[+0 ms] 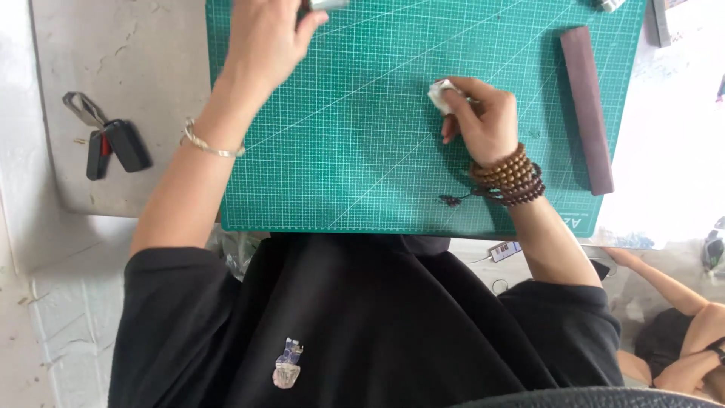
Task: Cleaning a motor armature using a cloth and a metal pick on a cutting mat, followed by wiping the work surface.
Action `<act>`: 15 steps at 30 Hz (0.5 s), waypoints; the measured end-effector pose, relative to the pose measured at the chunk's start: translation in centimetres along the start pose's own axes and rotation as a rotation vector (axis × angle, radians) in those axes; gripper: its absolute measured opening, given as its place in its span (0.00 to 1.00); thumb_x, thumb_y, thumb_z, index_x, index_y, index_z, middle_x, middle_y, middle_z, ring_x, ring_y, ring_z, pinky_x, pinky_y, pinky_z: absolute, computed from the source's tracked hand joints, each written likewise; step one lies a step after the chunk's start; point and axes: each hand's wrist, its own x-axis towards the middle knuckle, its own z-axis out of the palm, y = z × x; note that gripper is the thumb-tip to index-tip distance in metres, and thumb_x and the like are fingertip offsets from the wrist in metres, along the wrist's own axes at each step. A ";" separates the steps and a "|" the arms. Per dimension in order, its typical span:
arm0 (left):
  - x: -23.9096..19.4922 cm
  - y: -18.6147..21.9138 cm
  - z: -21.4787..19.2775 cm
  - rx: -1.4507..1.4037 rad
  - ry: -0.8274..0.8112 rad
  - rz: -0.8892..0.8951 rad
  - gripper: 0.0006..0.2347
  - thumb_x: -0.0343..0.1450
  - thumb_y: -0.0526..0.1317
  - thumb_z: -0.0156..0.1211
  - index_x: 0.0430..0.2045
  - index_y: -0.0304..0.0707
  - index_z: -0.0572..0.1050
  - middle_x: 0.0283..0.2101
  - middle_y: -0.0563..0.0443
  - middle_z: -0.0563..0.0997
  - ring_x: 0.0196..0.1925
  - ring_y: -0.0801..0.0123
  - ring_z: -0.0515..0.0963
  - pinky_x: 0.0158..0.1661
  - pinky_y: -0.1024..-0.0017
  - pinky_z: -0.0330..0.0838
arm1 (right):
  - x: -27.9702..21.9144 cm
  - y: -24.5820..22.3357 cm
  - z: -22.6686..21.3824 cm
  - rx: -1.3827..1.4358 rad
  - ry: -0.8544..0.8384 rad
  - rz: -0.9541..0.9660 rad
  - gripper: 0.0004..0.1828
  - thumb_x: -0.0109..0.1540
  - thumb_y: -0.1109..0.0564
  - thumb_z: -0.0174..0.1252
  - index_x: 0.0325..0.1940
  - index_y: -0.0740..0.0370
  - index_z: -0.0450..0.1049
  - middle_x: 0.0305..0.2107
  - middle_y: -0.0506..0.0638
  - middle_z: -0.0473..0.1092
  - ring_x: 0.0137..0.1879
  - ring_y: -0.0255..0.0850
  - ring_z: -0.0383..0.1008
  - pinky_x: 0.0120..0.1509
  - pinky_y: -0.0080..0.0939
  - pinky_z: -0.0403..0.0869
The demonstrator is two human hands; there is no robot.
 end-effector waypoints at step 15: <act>-1.1 7.7 0.5 -0.488 -0.198 0.192 0.10 0.72 0.32 0.61 0.43 0.24 0.72 0.42 0.40 0.66 0.43 0.54 0.70 0.44 0.61 0.70 | 3.5 -0.4 2.0 -0.875 0.114 -1.031 0.06 0.65 0.65 0.57 0.45 0.64 0.75 0.45 0.54 0.69 0.48 0.49 0.74 0.44 0.44 0.80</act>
